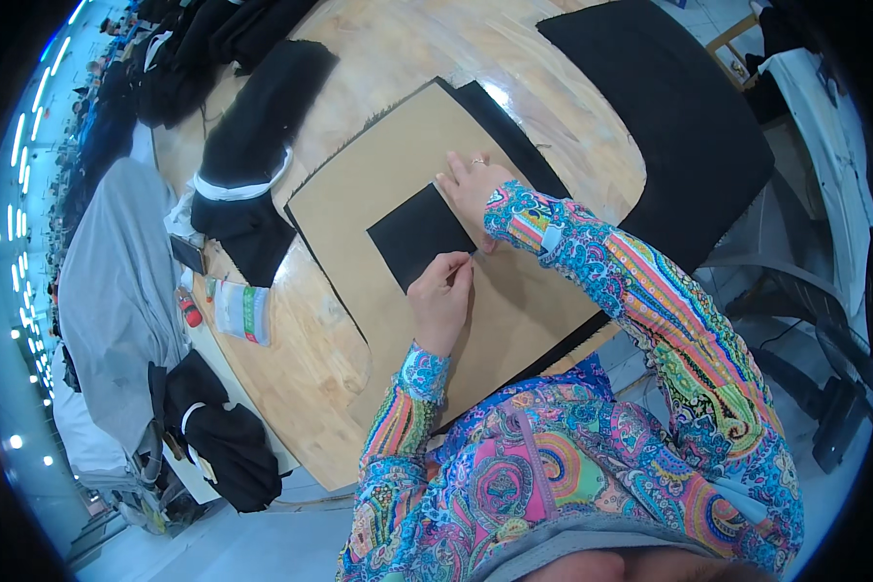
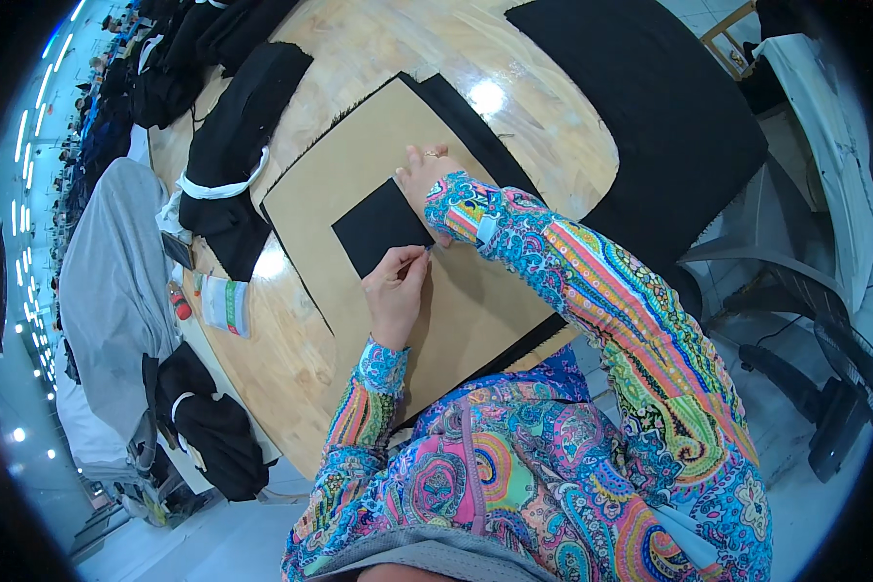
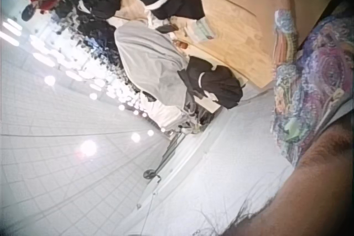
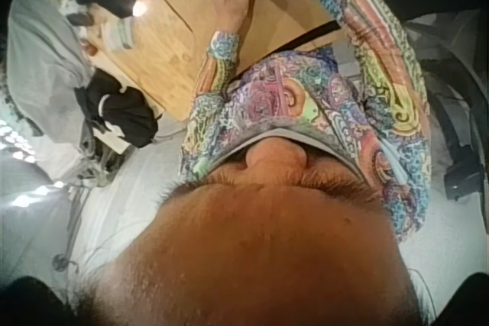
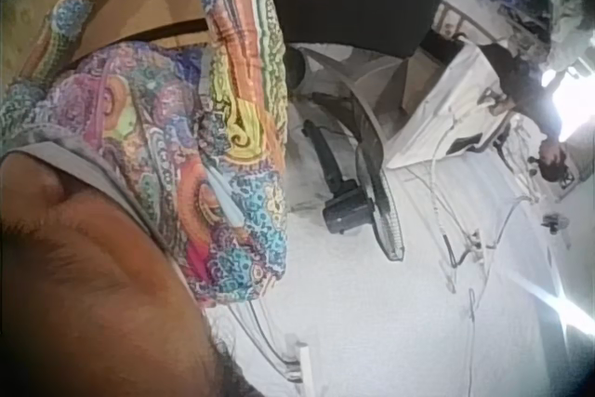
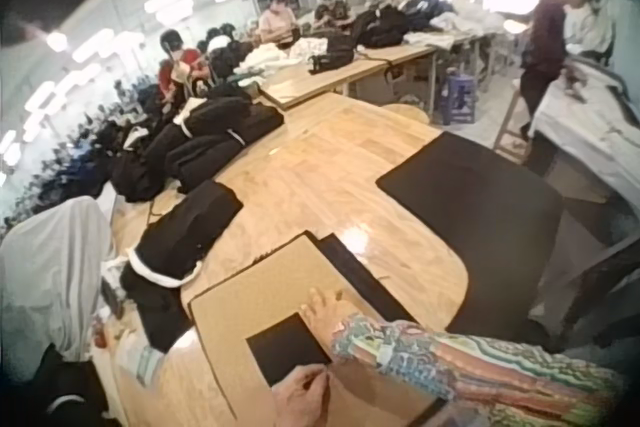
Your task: The person uses a cardboard template to mark black fabric pieces on a wooden table. They place the template on the fabric, trace the outline with a white marker, and then move the template to the next piece of fabric to repeat the process.
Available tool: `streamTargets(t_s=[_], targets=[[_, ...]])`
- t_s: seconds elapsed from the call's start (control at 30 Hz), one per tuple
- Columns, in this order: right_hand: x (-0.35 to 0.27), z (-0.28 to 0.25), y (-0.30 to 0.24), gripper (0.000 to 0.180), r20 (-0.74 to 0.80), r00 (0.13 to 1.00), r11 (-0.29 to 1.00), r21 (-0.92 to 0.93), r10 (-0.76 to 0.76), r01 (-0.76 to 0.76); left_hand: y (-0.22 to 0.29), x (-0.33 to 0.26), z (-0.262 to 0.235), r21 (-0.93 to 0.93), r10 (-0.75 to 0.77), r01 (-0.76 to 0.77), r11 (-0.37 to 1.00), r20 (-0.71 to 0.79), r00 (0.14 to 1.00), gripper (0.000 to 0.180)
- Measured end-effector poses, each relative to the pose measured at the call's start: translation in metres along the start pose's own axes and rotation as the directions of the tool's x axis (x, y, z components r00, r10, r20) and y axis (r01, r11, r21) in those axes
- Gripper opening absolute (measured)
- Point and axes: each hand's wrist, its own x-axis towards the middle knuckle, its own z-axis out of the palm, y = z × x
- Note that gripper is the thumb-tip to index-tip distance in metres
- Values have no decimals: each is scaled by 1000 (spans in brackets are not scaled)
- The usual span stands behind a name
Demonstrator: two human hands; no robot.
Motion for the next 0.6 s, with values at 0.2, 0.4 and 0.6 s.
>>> streamTargets(t_s=[0.2,0.4,0.6], targets=[[-7,-6,2,127,21,999,998,52,32,-33,-5,-10,-14,-22,-53,53,998,0,999,9],[-5,-4,0,128,12,999,997,66,34,-35,-9,-20,-28,34,-69,69,997,-15,998,8],[-4,-2,1,127,4,999,995,86,50,-50,-12,-23,-33,50,-80,81,996,-18,997,7]])
